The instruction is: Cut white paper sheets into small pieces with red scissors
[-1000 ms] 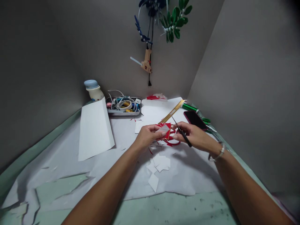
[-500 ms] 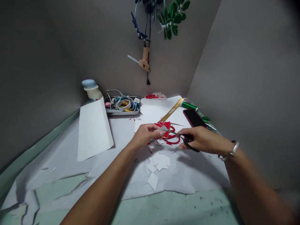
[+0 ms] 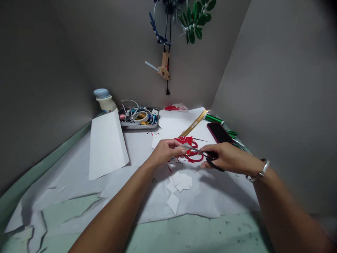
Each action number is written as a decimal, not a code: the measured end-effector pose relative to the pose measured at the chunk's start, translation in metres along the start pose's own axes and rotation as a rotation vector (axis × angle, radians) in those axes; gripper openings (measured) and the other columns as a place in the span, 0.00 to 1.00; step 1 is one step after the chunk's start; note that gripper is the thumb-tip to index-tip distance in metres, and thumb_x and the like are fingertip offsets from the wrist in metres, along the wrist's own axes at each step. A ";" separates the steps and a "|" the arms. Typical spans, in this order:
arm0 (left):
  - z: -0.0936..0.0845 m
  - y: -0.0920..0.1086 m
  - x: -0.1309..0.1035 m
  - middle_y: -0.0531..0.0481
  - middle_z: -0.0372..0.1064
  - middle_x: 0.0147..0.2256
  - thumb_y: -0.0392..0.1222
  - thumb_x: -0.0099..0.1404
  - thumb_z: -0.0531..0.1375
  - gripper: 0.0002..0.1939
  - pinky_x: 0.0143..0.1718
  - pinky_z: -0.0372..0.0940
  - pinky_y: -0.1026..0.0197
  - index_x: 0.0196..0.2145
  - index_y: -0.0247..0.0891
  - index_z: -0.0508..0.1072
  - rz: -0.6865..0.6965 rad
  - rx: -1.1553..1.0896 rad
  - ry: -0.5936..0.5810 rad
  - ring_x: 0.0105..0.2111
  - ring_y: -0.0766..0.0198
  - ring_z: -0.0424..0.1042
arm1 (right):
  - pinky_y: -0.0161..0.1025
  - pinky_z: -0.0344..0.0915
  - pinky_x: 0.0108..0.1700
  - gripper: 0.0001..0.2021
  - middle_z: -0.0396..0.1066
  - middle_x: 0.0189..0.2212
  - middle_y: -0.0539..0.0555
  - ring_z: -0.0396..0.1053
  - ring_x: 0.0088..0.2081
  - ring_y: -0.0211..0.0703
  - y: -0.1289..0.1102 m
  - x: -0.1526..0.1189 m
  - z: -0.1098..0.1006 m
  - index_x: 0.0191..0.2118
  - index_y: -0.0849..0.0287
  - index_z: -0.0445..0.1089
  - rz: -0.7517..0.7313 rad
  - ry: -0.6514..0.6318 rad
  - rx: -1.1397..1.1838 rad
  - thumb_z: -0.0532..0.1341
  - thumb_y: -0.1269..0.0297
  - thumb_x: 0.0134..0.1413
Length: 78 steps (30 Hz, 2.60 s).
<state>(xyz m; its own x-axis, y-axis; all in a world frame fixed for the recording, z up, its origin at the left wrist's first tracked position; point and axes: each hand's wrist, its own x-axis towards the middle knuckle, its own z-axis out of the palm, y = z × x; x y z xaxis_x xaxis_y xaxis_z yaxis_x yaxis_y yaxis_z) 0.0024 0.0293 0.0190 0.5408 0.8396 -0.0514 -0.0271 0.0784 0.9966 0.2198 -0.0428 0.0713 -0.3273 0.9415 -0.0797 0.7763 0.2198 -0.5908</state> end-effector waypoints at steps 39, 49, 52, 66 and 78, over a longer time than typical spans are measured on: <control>-0.001 0.001 -0.001 0.48 0.74 0.25 0.39 0.51 0.67 0.07 0.28 0.61 0.65 0.27 0.35 0.74 -0.017 0.047 -0.032 0.25 0.67 0.70 | 0.33 0.55 0.26 0.17 0.72 0.25 0.48 0.63 0.25 0.38 0.003 0.000 0.002 0.45 0.47 0.75 -0.006 0.038 -0.102 0.64 0.55 0.46; -0.004 -0.004 0.001 0.49 0.73 0.25 0.41 0.50 0.67 0.08 0.26 0.60 0.66 0.27 0.36 0.74 -0.038 0.043 -0.041 0.24 0.68 0.70 | 0.35 0.56 0.27 0.15 0.74 0.27 0.50 0.64 0.25 0.40 0.005 0.002 0.004 0.43 0.48 0.76 -0.017 0.036 -0.144 0.64 0.56 0.47; -0.005 -0.005 0.001 0.49 0.73 0.25 0.41 0.50 0.68 0.09 0.26 0.59 0.66 0.28 0.35 0.74 -0.050 0.055 -0.058 0.24 0.68 0.69 | 0.34 0.55 0.26 0.14 0.73 0.26 0.50 0.64 0.25 0.39 0.004 0.001 0.003 0.42 0.49 0.76 -0.021 0.012 -0.155 0.63 0.56 0.48; -0.002 -0.006 0.001 0.48 0.72 0.23 0.41 0.49 0.67 0.09 0.26 0.61 0.64 0.28 0.34 0.74 -0.060 0.102 -0.075 0.24 0.66 0.70 | 0.36 0.64 0.36 0.27 0.71 0.35 0.54 0.67 0.34 0.41 0.002 0.023 0.022 0.52 0.60 0.63 -0.015 0.153 0.436 0.63 0.53 0.47; -0.004 0.001 0.000 0.49 0.73 0.24 0.41 0.49 0.68 0.10 0.26 0.61 0.65 0.28 0.34 0.74 -0.071 0.050 -0.034 0.23 0.68 0.69 | 0.41 0.61 0.36 0.21 0.73 0.38 0.60 0.70 0.40 0.54 0.025 0.006 0.006 0.48 0.58 0.69 0.361 0.139 -0.583 0.63 0.58 0.46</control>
<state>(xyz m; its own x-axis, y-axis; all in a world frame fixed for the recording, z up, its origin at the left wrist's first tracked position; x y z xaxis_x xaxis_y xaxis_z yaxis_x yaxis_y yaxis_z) -0.0011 0.0312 0.0202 0.5685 0.8138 -0.1206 0.0540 0.1095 0.9925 0.2339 -0.0333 0.0510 0.0469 0.9968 -0.0640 0.9987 -0.0481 -0.0167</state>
